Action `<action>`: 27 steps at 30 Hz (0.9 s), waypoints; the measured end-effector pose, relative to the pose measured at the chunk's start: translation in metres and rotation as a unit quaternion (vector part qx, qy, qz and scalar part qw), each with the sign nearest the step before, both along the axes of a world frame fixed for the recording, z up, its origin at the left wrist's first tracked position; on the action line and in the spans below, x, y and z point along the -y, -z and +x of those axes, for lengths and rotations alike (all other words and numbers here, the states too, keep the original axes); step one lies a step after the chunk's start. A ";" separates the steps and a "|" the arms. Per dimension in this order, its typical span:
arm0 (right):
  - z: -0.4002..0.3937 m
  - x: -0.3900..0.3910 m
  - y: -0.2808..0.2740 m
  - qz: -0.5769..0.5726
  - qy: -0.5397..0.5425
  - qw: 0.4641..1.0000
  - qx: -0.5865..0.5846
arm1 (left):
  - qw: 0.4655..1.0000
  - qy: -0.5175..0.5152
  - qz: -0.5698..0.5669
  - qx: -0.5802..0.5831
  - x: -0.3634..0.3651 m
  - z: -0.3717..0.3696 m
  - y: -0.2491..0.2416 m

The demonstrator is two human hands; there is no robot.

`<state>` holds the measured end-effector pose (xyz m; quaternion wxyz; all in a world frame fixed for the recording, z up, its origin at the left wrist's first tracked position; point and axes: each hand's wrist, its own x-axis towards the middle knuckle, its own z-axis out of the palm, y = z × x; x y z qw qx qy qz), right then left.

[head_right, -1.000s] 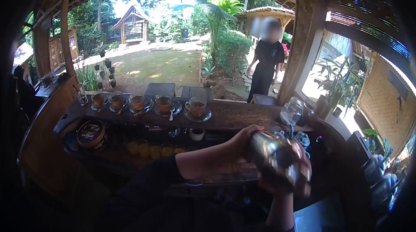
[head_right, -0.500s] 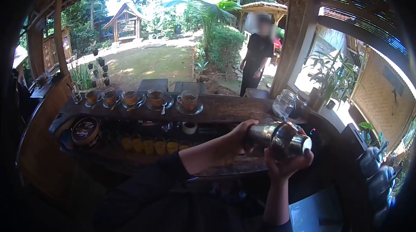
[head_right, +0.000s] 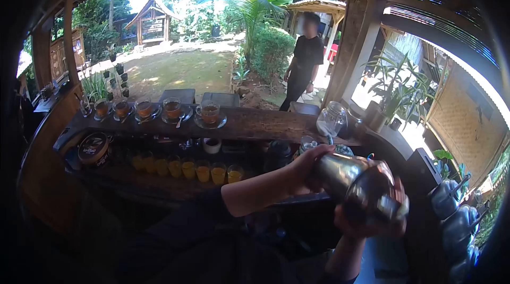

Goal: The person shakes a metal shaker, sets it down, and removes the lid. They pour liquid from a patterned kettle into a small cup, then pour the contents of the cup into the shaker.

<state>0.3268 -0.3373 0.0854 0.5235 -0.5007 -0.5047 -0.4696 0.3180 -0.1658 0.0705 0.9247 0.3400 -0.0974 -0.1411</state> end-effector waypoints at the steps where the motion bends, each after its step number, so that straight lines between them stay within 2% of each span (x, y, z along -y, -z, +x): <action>1: -0.015 0.013 0.000 -0.025 0.002 1.000 -0.001 | 0.997 -0.053 0.005 0.051 0.016 -0.014 -0.024; 2: -0.036 0.006 -0.005 -0.027 0.001 1.000 -0.001 | 0.970 -0.099 0.043 0.216 0.027 -0.023 -0.034; 3: -0.052 -0.003 -0.009 -0.010 -0.140 0.987 0.076 | 0.968 -0.049 0.031 0.243 0.032 -0.021 -0.039; 4: -0.043 -0.005 -0.003 0.001 -0.208 0.974 0.089 | 0.963 0.001 0.021 0.268 0.033 -0.018 -0.042; 5: -0.018 0.005 0.008 -0.002 -0.191 0.979 0.075 | 0.965 -0.084 0.054 0.241 0.033 -0.012 -0.035; 7: 0.042 0.013 0.020 -0.053 0.031 0.993 0.096 | 0.994 -0.109 0.010 0.007 0.021 0.036 -0.001; 8: 0.063 0.004 0.021 -0.028 0.054 0.994 0.087 | 0.998 0.011 0.042 0.041 -0.005 0.046 0.024; 10: 0.055 -0.011 0.003 0.033 -0.087 0.984 -0.149 | 0.997 -0.046 -0.035 -0.056 0.004 0.041 0.030; 12: 0.049 0.008 0.002 -0.001 -0.064 0.998 0.011 | 0.996 -0.084 -0.014 -0.023 0.007 0.027 0.003; 13: 0.030 0.011 -0.001 -0.026 -0.109 0.993 0.033 | 0.993 -0.115 0.001 0.000 0.017 0.011 -0.013; 14: 0.006 0.007 -0.002 -0.018 -0.216 0.975 0.043 | 0.963 -0.216 0.043 0.153 0.027 -0.001 -0.022; 16: -0.022 -0.033 -0.004 0.096 -0.433 0.883 0.153 | 0.966 -0.084 0.021 0.242 0.021 -0.018 -0.038; 17: 0.014 -0.016 0.022 0.000 -0.404 0.912 0.069 | 0.964 -0.093 0.015 0.248 0.013 -0.018 -0.036; 18: 0.026 -0.024 0.017 -0.075 -0.303 0.949 0.050 | 0.974 -0.169 0.002 0.153 0.007 -0.022 -0.033; 19: 0.039 -0.033 0.013 -0.155 -0.180 0.970 0.049 | 0.981 -0.169 -0.038 0.090 -0.005 -0.010 -0.015; 20: 0.052 -0.041 0.008 -0.232 -0.063 0.968 0.065 | 0.982 -0.169 -0.079 0.029 -0.027 0.011 0.022; 21: 0.043 -0.066 0.005 -0.176 -0.181 0.961 -0.110 | 0.992 0.007 -0.107 0.070 -0.070 0.036 0.083; 22: 0.032 -0.087 0.003 -0.111 -0.292 0.908 -0.281 | 0.973 -0.175 -0.059 -0.142 -0.050 -0.004 0.058; 24: 0.035 -0.102 0.014 -0.142 -0.248 0.953 -0.103 | 0.975 -0.185 -0.108 -0.060 -0.059 -0.025 0.061; 25: 0.003 -0.101 -0.011 -0.167 -0.233 0.957 0.032 | 0.966 -0.226 -0.125 -0.024 -0.050 -0.056 0.026; 26: -0.026 -0.101 -0.026 -0.169 -0.265 0.938 0.149 | 0.953 -0.267 -0.141 0.009 -0.043 -0.089 -0.007; 27: -0.056 -0.101 -0.041 -0.172 -0.301 0.901 0.261 | 0.967 -0.192 -0.165 0.036 -0.065 -0.105 -0.001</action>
